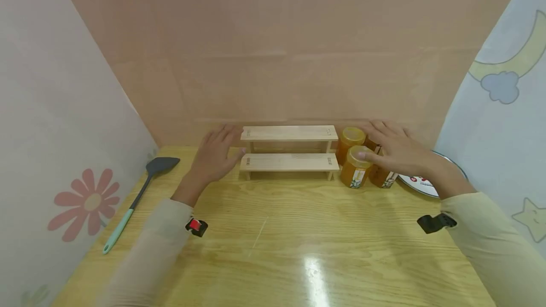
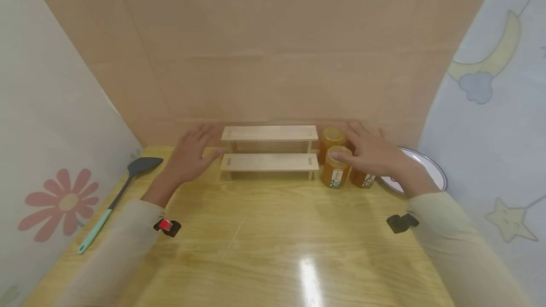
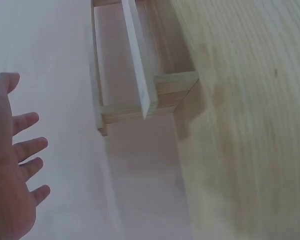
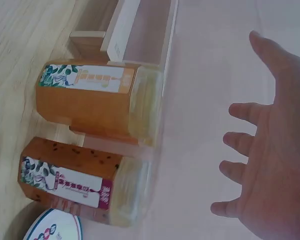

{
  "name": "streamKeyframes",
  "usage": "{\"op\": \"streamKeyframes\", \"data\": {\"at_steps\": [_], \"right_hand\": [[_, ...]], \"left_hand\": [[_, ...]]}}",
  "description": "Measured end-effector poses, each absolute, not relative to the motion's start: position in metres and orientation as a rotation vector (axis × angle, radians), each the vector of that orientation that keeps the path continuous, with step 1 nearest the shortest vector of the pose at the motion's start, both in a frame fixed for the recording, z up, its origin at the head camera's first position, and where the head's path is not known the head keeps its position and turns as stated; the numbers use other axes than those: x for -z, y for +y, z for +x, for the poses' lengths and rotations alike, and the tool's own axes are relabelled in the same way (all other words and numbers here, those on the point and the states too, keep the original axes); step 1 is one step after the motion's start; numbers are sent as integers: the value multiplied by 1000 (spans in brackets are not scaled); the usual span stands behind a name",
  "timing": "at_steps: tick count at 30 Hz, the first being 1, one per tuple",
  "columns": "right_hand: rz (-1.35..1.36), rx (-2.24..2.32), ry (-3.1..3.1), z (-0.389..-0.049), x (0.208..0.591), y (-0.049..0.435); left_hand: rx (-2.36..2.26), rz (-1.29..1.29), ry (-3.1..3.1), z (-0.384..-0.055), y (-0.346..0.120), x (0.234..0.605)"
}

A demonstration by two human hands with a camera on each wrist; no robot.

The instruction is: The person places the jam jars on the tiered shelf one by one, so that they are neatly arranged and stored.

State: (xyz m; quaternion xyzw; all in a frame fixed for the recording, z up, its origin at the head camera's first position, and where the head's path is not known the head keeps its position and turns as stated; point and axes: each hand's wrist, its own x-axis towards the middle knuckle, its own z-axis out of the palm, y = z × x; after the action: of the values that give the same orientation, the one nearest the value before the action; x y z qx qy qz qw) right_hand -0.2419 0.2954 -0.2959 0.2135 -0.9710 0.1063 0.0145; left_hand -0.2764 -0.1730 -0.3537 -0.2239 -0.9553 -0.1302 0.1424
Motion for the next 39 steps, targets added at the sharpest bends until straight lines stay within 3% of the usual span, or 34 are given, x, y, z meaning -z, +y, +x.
{"op": "streamKeyframes", "data": {"at_steps": [26,39], "right_hand": [[440,-717,-3075,-243,349,362],[396,-740,-3068,-258,366,371]], "left_hand": [[1608,-226,-2565,-294,-167,455],[1935,-87,-2305,-290,-167,473]]}}
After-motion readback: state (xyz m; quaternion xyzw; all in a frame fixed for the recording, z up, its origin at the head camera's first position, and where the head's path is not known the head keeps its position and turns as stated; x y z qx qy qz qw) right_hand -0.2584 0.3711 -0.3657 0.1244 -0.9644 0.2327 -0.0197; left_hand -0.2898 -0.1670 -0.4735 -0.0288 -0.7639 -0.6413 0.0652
